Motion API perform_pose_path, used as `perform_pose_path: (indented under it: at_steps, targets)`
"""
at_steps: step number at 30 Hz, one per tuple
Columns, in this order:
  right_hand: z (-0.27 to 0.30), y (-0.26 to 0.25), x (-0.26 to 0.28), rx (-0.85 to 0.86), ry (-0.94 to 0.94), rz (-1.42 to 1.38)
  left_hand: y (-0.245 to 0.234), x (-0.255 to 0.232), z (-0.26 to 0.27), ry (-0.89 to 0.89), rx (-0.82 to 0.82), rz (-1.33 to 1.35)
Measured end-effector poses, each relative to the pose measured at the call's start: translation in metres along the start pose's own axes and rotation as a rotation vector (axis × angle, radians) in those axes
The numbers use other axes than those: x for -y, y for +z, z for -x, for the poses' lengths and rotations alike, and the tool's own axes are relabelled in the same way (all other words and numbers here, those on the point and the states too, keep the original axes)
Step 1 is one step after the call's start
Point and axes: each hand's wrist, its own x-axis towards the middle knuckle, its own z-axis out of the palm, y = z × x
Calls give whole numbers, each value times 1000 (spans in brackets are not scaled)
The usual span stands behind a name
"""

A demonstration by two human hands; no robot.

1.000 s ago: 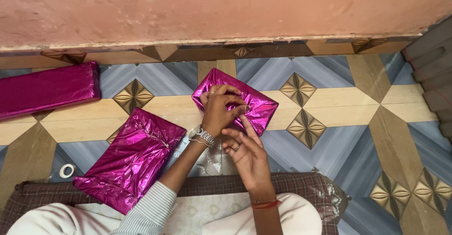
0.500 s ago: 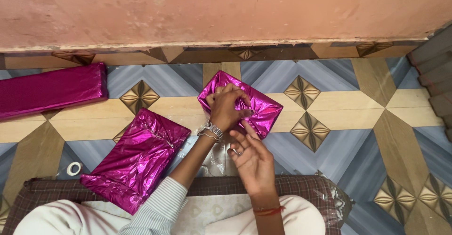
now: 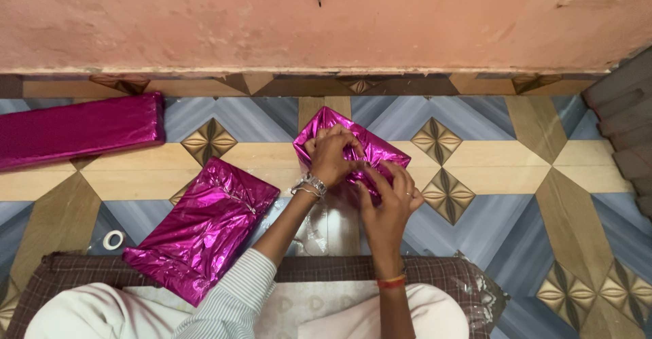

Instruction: The person sits on a mat and wraps rectangular boxes with shiny pink wrapping paper. They fold the paper edges, smooth the surface, and secure the folds with clear tape. The wrapped boxes are placed on the floor beside them.

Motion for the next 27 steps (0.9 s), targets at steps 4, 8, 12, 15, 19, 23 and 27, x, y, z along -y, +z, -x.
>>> perform_pose_path:
  at_steps: [4, 8, 12, 15, 19, 23, 27]
  targets:
    - [-3, 10, -3, -4, -4, 22, -1, -2, 2, -66, 22, -34]
    - [-4, 14, -6, -19, 37, -68, 1, 0, 3, 27, -10, -7]
    - [-2, 13, -6, -22, 61, -165, -13, -2, 7, 112, 3, 105]
    - [-7, 8, -7, -24, 96, -242, -30, -12, 25, 140, -50, 106]
    - [-10, 5, -5, -35, 97, -295, -57, -15, 54, 303, -20, 25]
    - [-9, 1, -7, -29, 61, -344, -58, -14, 58, 375, 52, 14]
    - [-10, 1, -8, -23, 71, -352, -50, -11, 55, 369, 36, -3]
